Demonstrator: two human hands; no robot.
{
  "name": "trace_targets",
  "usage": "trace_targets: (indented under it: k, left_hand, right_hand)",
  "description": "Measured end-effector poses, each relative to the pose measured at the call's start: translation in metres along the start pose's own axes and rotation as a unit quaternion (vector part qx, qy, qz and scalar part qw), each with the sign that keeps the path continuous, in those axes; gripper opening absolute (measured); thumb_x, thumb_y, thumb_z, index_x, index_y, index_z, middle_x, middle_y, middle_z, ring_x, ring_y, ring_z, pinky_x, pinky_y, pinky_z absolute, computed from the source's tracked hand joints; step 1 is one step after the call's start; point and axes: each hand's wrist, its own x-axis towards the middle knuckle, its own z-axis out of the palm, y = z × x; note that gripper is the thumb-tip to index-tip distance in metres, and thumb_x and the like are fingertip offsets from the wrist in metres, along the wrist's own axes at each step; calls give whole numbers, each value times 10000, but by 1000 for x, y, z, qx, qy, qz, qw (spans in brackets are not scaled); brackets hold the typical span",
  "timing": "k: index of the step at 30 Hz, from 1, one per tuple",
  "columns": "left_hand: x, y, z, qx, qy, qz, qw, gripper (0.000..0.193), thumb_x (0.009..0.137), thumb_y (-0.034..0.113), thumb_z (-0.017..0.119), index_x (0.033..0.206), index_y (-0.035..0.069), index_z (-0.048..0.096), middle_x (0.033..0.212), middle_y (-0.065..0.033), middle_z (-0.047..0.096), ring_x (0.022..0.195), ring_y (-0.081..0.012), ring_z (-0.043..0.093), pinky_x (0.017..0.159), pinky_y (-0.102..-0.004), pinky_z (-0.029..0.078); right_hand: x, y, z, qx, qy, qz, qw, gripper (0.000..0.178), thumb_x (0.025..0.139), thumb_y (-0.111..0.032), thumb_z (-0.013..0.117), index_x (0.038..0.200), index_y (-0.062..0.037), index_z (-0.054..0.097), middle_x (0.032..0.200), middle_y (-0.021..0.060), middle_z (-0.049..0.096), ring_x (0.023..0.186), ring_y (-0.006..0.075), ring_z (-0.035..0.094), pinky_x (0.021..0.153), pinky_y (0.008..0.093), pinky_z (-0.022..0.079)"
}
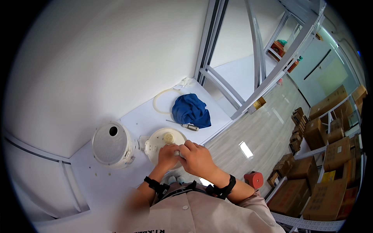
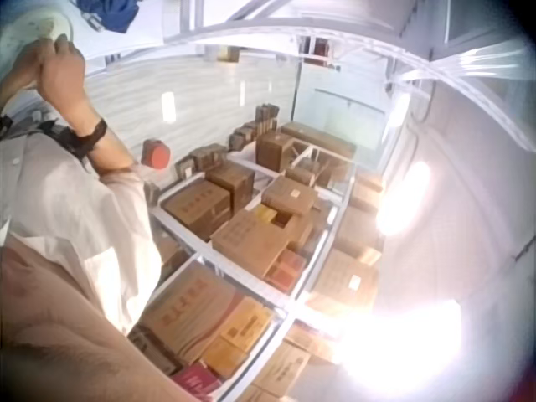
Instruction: The person assembles a white plastic appliance on a white table. They attach a small white plastic piece, use a screwdriver to tighten screws on the lid, and secure the lid onto the main body.
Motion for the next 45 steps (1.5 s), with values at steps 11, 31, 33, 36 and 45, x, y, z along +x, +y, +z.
trace_targets:
  k: [11,31,33,36,45]
  left_hand:
    - [-1,-1,2,4,55,25,998,110,826,319,774,868,219,786,953,57,764,959,-246,672,847,-424,503]
    - [-1,-5,8,-19,88,29,996,173,773,345,865,852,204,803,911,35,763,959,-229,668,873,-405,480]
    - [-2,0,5,-25,47,0,999,173,775,360,862,844,211,807,919,45,758,983,-214,658,897,-401,462]
    - [-2,8,-5,-40,10,-21,999,168,780,368,856,840,217,813,919,49,753,1000,-207,649,918,-400,449]
    - [2,2,-1,-45,1,-7,999,202,770,383,863,872,213,829,930,25,758,990,-240,665,916,-409,458]
  right_hand:
    - [14,-9,3,-126,2,104,987,376,913,-338,756,854,-38,537,630,140,638,528,339,650,447,407,478]
    - [29,-18,-23,-164,-104,112,975,316,850,-315,785,983,-60,653,832,106,658,748,294,703,597,390,557]
    - [26,-16,-14,-233,-122,196,945,389,868,-397,788,925,-49,623,774,101,652,684,286,714,530,366,542]
    - [32,-13,-24,-166,-211,226,936,319,906,-285,755,1068,-30,653,814,147,684,762,340,711,655,432,565]
    - [25,25,-26,5,-102,-88,991,314,875,-198,764,1115,-39,639,1072,216,670,786,425,695,692,462,562]
